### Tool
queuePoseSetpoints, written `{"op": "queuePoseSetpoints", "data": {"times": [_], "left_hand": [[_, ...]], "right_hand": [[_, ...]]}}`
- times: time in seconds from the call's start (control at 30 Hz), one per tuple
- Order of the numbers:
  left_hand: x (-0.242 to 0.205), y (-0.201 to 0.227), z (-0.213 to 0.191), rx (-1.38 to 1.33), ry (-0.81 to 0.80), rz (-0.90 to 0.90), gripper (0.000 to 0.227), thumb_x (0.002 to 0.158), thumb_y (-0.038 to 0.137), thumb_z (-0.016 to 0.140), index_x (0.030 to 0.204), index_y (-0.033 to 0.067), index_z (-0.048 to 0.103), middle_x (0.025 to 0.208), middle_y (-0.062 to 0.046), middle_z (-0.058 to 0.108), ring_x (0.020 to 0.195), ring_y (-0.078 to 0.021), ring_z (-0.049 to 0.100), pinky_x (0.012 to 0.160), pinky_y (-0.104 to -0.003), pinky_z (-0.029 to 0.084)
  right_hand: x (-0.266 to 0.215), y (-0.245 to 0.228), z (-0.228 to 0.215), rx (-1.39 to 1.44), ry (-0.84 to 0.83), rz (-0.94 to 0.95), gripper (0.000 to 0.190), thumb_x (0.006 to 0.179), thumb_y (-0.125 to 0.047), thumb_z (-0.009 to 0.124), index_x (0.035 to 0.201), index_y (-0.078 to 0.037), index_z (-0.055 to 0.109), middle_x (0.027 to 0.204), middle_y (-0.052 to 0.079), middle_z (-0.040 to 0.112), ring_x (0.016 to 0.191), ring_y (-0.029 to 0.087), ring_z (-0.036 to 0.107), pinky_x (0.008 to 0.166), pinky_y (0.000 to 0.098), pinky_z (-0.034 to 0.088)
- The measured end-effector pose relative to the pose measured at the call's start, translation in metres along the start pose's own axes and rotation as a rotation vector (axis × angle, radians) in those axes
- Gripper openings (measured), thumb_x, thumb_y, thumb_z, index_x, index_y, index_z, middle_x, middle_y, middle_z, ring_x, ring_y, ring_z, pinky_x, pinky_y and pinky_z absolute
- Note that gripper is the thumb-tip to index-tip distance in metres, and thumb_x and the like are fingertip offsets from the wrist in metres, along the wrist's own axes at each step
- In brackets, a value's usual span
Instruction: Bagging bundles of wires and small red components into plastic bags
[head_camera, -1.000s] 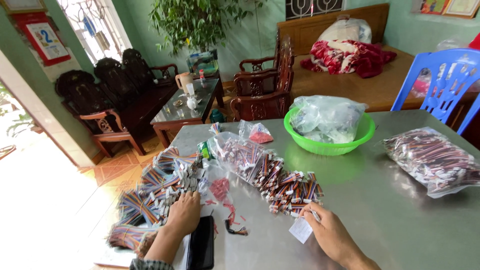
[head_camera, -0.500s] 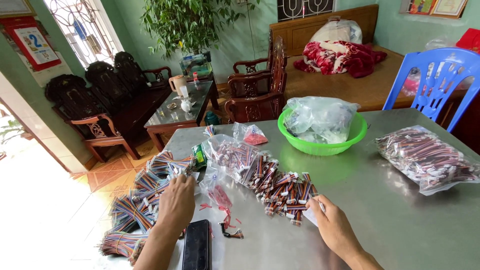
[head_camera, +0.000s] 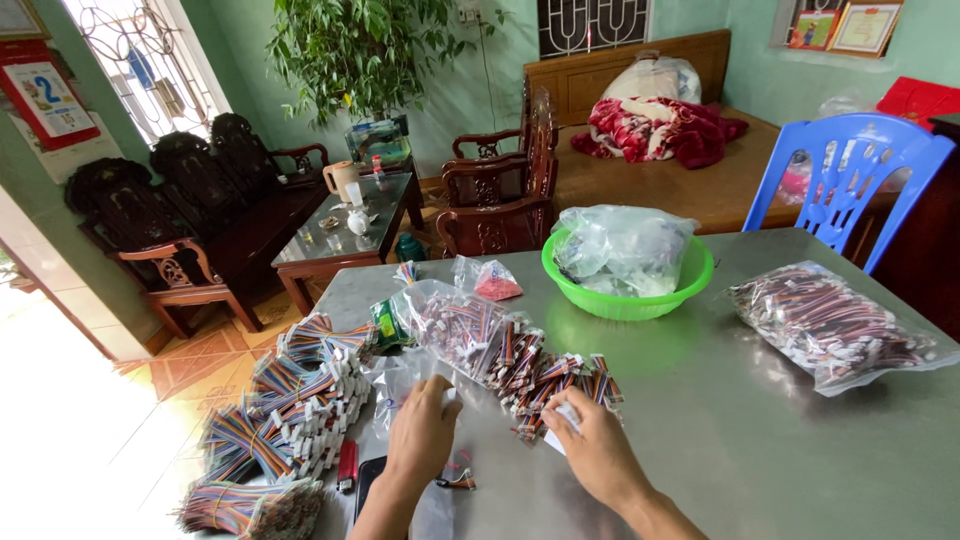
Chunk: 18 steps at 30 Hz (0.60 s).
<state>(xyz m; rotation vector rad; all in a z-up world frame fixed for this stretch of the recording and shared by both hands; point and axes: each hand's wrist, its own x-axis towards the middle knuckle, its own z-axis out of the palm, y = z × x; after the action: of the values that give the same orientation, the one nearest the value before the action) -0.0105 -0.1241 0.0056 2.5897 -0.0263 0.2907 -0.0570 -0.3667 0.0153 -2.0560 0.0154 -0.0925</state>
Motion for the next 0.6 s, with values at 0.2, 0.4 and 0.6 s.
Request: {"op": "queuePoseSetpoints", "data": {"times": [0.2,0.4,0.6], "left_hand": [[-0.027,0.033,0.014,-0.690,-0.240,-0.190,0.030,0.110,0.038,0.045,0.096,0.0114,0.051,0.077,0.000,0.048,0.065,-0.0126,0.042,0.059,-0.028,0.040],[-0.056,0.080,0.016,-1.809,-0.425,-0.635,0.055,0.100,0.044,0.046,0.123,-0.0013,0.067,0.114,-0.028,0.068,0.115,-0.0392,0.065,0.096,-0.047,0.051],[-0.043,0.046,0.055,-2.122,-0.760,-0.565,0.070,0.094,0.071,0.050,0.107,0.0059,0.071,0.078,-0.009,0.065,0.080,-0.0218,0.065,0.081,-0.034,0.051]], "right_hand": [[0.001,-0.010,0.026,0.221,-0.016,-0.208,0.025,0.096,-0.037,0.063,0.106,-0.017,0.072,0.097,0.002,0.075,0.082,0.014,0.065,0.070,0.0265,0.048],[0.001,0.006,0.053,-0.369,0.147,-0.663,0.067,0.093,-0.073,0.040,0.119,-0.015,0.062,0.096,0.007,0.051,0.075,0.025,0.058,0.058,0.0457,0.053],[-0.008,-0.002,0.039,-0.567,0.321,-0.944,0.044,0.104,-0.051,0.053,0.103,-0.009,0.067,0.094,0.013,0.050,0.086,0.031,0.053,0.070,0.0441,0.050]]}}
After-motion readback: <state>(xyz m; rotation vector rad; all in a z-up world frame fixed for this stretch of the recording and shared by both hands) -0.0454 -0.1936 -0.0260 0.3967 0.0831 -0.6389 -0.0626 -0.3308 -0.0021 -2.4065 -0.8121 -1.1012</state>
